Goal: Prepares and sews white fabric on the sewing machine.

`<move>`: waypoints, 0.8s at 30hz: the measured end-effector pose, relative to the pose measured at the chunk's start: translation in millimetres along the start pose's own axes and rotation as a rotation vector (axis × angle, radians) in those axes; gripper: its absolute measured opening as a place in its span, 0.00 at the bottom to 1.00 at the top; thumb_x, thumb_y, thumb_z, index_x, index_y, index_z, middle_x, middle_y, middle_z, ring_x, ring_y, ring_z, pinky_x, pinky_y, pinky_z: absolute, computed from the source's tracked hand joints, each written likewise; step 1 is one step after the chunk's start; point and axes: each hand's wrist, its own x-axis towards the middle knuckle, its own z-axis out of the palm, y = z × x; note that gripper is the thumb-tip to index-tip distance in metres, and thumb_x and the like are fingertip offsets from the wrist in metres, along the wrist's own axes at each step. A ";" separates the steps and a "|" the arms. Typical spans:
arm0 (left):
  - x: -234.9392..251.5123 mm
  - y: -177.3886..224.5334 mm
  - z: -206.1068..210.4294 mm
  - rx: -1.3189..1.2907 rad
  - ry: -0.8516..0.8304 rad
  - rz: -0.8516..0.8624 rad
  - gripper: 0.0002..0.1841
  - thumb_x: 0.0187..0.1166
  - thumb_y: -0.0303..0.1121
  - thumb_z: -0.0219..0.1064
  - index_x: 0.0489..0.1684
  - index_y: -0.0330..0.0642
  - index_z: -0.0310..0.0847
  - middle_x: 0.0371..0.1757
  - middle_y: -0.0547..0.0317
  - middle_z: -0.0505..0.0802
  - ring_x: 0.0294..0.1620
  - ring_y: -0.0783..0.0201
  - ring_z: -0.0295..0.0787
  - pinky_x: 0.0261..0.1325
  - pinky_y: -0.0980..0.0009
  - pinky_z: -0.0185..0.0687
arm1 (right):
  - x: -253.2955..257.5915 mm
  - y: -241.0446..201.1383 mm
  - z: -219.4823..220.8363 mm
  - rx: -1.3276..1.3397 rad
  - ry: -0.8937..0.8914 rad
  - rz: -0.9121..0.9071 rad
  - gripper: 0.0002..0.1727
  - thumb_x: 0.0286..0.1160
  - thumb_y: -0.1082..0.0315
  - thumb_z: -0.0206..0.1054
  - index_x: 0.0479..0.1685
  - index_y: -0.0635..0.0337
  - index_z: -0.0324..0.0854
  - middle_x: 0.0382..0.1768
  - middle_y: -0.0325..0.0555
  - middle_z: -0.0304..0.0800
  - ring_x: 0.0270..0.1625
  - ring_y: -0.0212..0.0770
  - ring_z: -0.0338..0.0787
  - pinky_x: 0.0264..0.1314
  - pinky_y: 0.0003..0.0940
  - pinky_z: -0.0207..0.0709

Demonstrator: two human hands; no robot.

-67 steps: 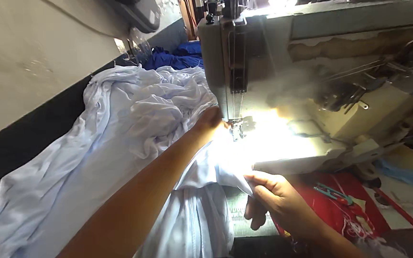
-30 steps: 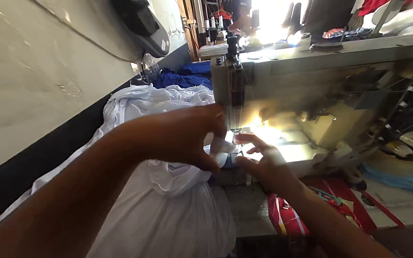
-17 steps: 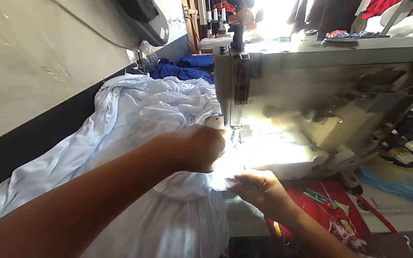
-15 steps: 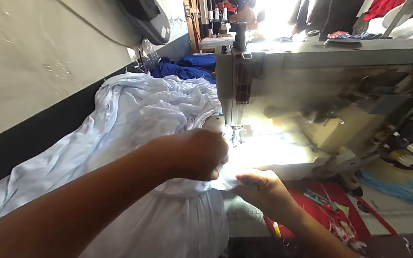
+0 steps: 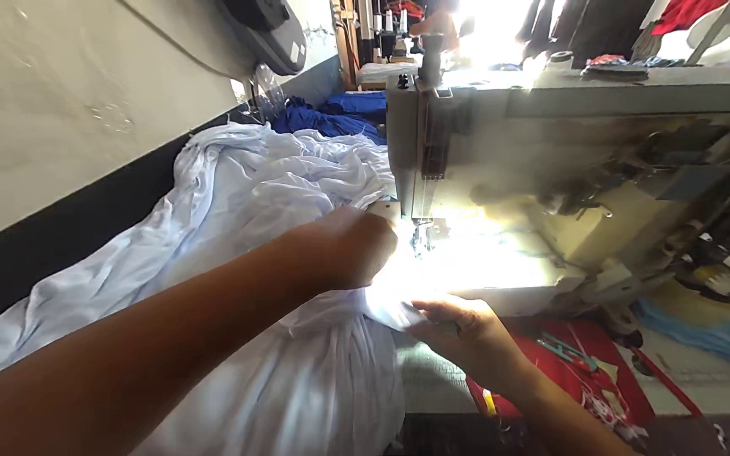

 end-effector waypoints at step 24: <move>-2.8 3.5 -19.4 -0.068 -0.114 0.041 0.12 0.75 0.42 0.76 0.29 0.43 0.88 0.32 0.58 0.87 0.35 0.58 0.84 0.40 0.53 0.78 | 6.9 -3.5 -0.3 -0.004 -0.029 -0.001 0.09 0.72 0.67 0.74 0.44 0.60 0.94 0.37 0.36 0.96 0.42 0.16 0.89 0.50 0.13 0.82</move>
